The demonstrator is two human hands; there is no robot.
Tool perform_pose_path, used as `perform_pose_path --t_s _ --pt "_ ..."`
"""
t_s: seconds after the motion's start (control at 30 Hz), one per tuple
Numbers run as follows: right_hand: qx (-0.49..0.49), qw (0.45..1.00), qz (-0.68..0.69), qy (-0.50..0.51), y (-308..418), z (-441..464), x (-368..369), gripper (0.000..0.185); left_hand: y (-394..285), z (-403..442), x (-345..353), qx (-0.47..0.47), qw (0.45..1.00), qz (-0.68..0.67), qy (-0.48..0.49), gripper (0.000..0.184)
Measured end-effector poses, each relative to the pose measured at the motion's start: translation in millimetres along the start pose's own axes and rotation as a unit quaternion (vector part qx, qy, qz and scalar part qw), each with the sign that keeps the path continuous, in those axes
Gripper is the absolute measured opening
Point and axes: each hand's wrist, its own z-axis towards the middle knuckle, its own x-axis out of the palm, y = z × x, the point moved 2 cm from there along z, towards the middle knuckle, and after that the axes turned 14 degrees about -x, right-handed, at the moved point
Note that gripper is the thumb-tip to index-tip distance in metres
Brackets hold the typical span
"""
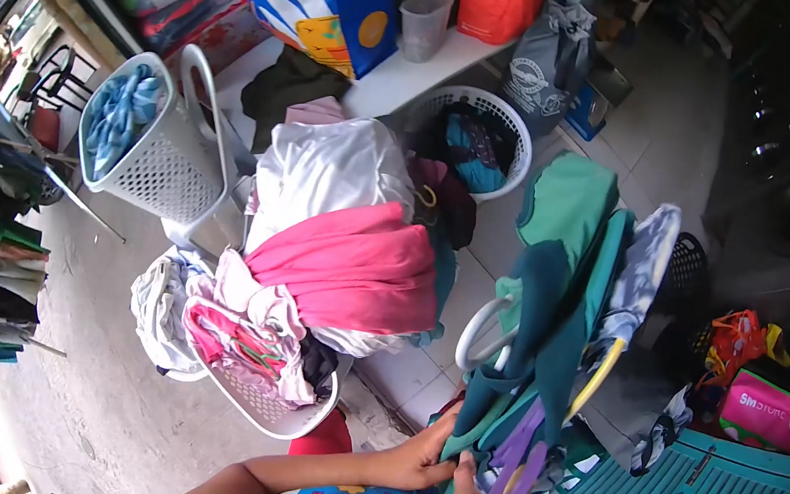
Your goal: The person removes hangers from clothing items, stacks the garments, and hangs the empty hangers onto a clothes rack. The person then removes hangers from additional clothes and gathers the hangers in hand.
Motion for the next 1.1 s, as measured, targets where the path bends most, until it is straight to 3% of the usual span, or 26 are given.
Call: perform_pose_path --t_s 0.03,0.13,0.27,0.3,0.33,0.4,0.47,0.53,0.6,0.67,0.7,0.73,0.8,0.87,1.0,1.07,1.1 --pt "-0.006 1.0 -0.002 -0.007 8.1 -14.0 3.0 0.032 -18.3 -15.7 -5.3 0.035 0.999 0.035 -0.004 0.07" --pt "-0.169 0.983 0.06 -0.034 106.7 -11.5 34.7 0.032 -113.2 -57.4 -35.0 0.126 0.977 0.172 -0.014 0.064" --pt "-0.336 0.931 0.11 -0.092 188.8 14.4 71.6 0.04 -196.9 -98.2 -63.4 0.187 0.949 0.242 -0.074 0.052" --pt "-0.389 0.908 0.144 -0.06 197.0 18.5 75.5 0.039 -213.8 -105.9 -70.2 0.201 0.945 0.243 -0.083 0.052" --pt "-0.37 0.908 0.172 -0.092 199.1 21.8 82.4 0.043 -225.5 -113.8 -76.6 0.214 0.942 0.242 -0.093 0.052" --pt "-0.407 0.896 0.167 -0.055 209.9 36.4 90.2 0.045 -230.5 -124.6 -87.9 0.203 0.95 0.206 -0.121 0.062" --pt "-0.359 0.907 0.216 -0.044 215.6 50.8 109.1 0.046 -227.8 -131.1 -101.8 0.179 0.947 0.199 -0.178 0.064" --pt "-0.282 0.919 0.274 0.035 222.7 72.3 129.5 0.044 -212.1 -135.9 -122.2 0.137 0.929 0.222 -0.262 0.056" --pt "-0.2 0.931 0.264 0.156 186.4 108.4 146.6 0.043 -164.9 -129.8 -145.6 0.101 0.904 0.262 -0.323 0.062" --pt "-0.029 0.884 0.436 0.167 97.3 141.4 185.3 0.055 -103.0 -121.2 -164.0 0.005 0.895 0.245 -0.374 0.066" --pt "0.077 0.89 0.412 0.178 12.2 157.6 208.5 0.059 -63.8 -115.1 -176.1 -0.037 0.89 0.211 -0.402 0.067" --pt "0.09 0.906 0.36 0.203 -10.7 164.0 227.7 0.062 -18.7 -112.2 -185.6 -0.084 0.883 0.175 -0.426 0.068" --pt "0.22 0.887 0.211 0.347 -94.4 164.9 258.9 0.059 75.1 -113.8 -201.0 -0.199 0.844 0.185 -0.463 0.066" --pt "0.339 0.868 0.192 0.306 -151.8 155.0 274.6 0.053 146.9 -124.7 -214.2 -0.255 0.848 0.182 -0.427 0.058" --pt "0.267 0.906 0.125 0.304 -151.5 160.2 266.0 0.047 159.2 -142.9 -227.8 -0.302 0.833 0.119 -0.448 0.04" --pt "0.217 0.915 0.039 0.339 -135.4 169.4 255.6 0.046 135.3 -140.2 -233.7 -0.302 0.78 0.176 -0.519 0.037" --pt "0.144 0.907 -0.085 0.387 -142.6 179.6 250.4 0.044 112.5 -134.0 -234.2 -0.27 0.755 0.21 -0.559 0.035"
